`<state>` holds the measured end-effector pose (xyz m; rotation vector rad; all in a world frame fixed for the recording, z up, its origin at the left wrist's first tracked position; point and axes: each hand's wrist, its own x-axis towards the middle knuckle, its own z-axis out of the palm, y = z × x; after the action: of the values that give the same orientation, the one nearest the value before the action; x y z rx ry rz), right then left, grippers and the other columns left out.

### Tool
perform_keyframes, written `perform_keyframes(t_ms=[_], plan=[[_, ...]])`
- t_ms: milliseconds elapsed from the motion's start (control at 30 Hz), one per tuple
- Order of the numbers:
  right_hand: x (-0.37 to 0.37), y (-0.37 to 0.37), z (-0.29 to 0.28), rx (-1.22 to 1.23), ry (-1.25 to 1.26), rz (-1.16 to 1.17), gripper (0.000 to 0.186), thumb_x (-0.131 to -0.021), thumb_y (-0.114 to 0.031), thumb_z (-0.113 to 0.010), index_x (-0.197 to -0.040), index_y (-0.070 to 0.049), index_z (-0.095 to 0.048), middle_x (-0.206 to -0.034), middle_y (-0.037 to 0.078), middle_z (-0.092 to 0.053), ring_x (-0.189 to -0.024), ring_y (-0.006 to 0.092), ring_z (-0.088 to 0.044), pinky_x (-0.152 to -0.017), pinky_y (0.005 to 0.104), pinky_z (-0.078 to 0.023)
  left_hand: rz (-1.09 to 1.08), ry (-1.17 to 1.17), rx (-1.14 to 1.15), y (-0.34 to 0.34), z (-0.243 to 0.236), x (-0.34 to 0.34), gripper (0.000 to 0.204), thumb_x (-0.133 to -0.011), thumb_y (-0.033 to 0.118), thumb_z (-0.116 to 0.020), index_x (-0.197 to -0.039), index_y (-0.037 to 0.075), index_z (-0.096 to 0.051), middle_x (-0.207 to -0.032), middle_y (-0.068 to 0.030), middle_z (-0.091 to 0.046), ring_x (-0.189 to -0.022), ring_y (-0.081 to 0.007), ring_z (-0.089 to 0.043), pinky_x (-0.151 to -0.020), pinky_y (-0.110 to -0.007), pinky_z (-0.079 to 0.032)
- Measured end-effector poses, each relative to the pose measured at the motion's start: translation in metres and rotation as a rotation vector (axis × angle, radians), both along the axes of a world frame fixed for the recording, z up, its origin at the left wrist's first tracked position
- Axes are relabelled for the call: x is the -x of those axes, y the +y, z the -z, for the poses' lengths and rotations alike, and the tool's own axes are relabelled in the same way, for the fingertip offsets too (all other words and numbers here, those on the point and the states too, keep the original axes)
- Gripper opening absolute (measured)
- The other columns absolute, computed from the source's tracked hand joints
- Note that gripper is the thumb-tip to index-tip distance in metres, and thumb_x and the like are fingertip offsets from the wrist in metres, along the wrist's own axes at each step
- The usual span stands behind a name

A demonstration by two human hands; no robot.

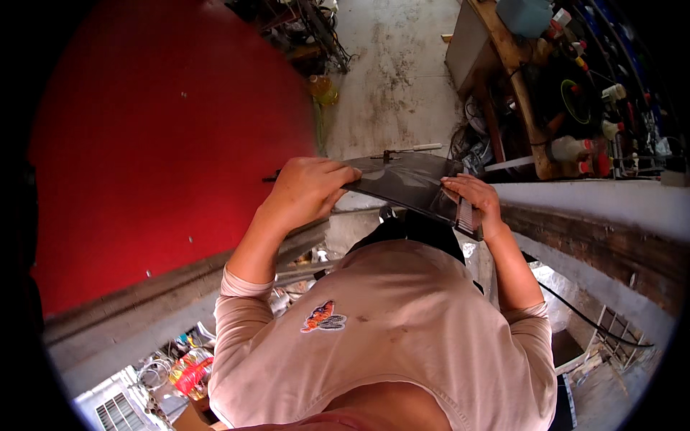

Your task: The person plugs in a power adapter and tests the control panel of a range hood. They then retrieve a black filter panel from a workshop area and attempt to install it onto the range hood, using a screwdriver to secure it.

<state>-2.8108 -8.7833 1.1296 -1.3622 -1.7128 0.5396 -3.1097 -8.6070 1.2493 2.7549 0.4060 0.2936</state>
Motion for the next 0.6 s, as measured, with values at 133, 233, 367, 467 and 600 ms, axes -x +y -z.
perform_keyframes(t_ms=[133, 233, 367, 467, 600], plan=[[-0.039, 0.086, 0.014, -0.022, 0.023, 0.074, 0.026, -0.081, -0.011, -0.059, -0.103, 0.000, -0.068, -0.108, 0.013, -0.070, -0.102, 0.0269, -0.068, -0.098, 0.0398, -0.045, 0.034, -0.002, -0.047, 0.094, 0.006, -0.049, 0.022, -0.076, 0.010, -0.067, -0.097, 0.010, -0.062, -0.080, -0.0057, -0.063, -0.073, -0.0279, -0.062, -0.058, -0.040, -0.048], [-0.069, 0.156, 0.024, 0.022, -0.046, 0.110, 0.030, -0.077, -0.009, -0.060, -0.105, 0.000, -0.068, -0.108, 0.013, -0.070, -0.103, 0.0282, -0.067, -0.099, 0.0406, -0.045, 0.036, -0.013, -0.052, 0.165, 0.027, -0.089, 0.018, -0.077, 0.012, -0.067, -0.094, 0.010, -0.062, -0.078, -0.0059, -0.063, -0.072, -0.0281, -0.062, -0.057, -0.040, -0.047], [-0.140, 0.264, 0.080, -0.026, -0.055, -0.004, 0.045, -0.066, -0.005, -0.056, -0.110, 0.001, -0.065, -0.109, 0.013, -0.069, -0.105, 0.0315, -0.065, -0.096, 0.0395, -0.046, 0.023, -0.048, -0.049, 0.276, 0.078, -0.153, 0.014, -0.079, 0.015, -0.069, -0.090, 0.010, -0.063, -0.075, -0.0076, -0.061, -0.069, -0.0302, -0.061, -0.056, -0.041, -0.046], [-0.188, 0.356, 0.118, 0.060, 0.006, 0.020, 0.051, -0.063, 0.007, -0.061, -0.112, -0.004, -0.067, -0.103, 0.014, -0.071, -0.097, 0.0313, -0.067, -0.084, 0.0363, -0.050, 0.011, -0.049, 0.027, 0.373, 0.131, -0.202, 0.014, -0.079, 0.017, -0.070, -0.089, 0.010, -0.063, -0.073, -0.0096, -0.061, -0.068, -0.0319, -0.061, -0.057, -0.042, -0.046], [-0.249, 0.494, 0.155, 0.108, 0.035, -0.005, 0.046, -0.066, 0.008, -0.068, -0.110, -0.005, -0.068, -0.101, 0.014, -0.071, -0.091, 0.0308, -0.068, -0.077, 0.0352, -0.052, -0.064, -0.046, 0.122, 0.501, 0.173, -0.258, 0.016, -0.078, 0.019, -0.071, -0.087, 0.008, -0.063, -0.074, -0.0117, -0.063, -0.069, -0.0334, -0.062, -0.058, -0.042, -0.047]])
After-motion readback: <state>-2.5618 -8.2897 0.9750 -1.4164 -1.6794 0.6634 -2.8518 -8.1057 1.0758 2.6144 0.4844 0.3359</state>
